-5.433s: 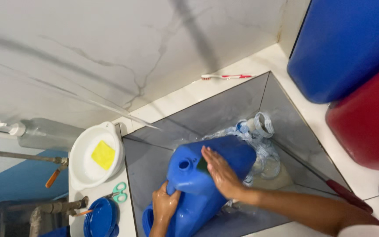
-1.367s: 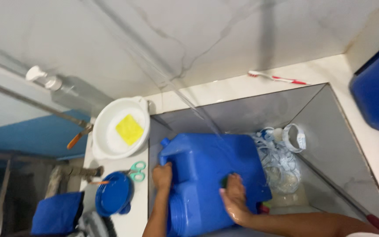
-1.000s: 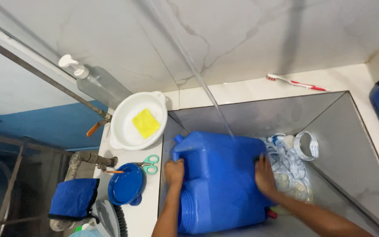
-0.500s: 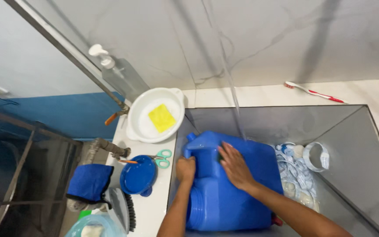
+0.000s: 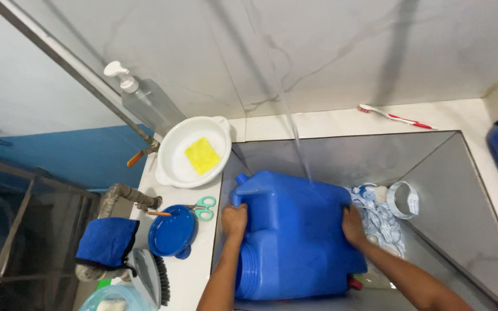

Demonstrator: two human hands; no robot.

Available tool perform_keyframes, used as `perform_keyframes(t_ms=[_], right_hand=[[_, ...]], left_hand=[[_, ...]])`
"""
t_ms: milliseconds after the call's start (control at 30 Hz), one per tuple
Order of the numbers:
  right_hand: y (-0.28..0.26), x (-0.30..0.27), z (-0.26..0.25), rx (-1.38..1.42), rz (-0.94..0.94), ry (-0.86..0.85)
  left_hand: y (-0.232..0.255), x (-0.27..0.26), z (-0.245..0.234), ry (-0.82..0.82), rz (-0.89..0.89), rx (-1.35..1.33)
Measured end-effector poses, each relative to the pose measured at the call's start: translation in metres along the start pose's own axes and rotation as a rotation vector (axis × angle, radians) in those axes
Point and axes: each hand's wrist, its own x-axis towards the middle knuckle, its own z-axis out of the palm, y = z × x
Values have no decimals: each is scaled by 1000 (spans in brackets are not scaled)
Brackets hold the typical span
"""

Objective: The person washes a large blue plastic container and its lid in a sink using a sponge and running water. They scrub the interior and exterior, rinse the container, and place it aside with other containers.

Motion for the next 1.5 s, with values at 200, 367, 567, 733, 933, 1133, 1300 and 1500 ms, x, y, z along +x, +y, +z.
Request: perform_keyframes(t_ms=[200, 367, 567, 733, 933, 1133, 1300, 1500], right_hand=[[-35, -64, 13, 313, -146, 48], [-43, 53, -114, 486, -240, -338], [19, 68, -160, 539, 104, -858], [54, 4, -104, 550, 357, -562], [-23, 100, -135, 308, -388, 262], [-167, 194, -175, -589, -714, -166], [-227, 150, -174, 374, -151, -664], [-272, 143, -204, 480, 5, -683]], left_hand=[[56, -70, -28, -167, 187, -160], [109, -151, -48, -301, 640, -166], [127, -186, -62, -541, 1209, 165], [92, -167, -47, 116, 1296, 203], [28, -108, 8, -159, 380, -94], [-9, -100, -8, -372, 68, -360], [-10, -104, -34, -352, 140, -310], [38, -95, -54, -364, 568, -118]])
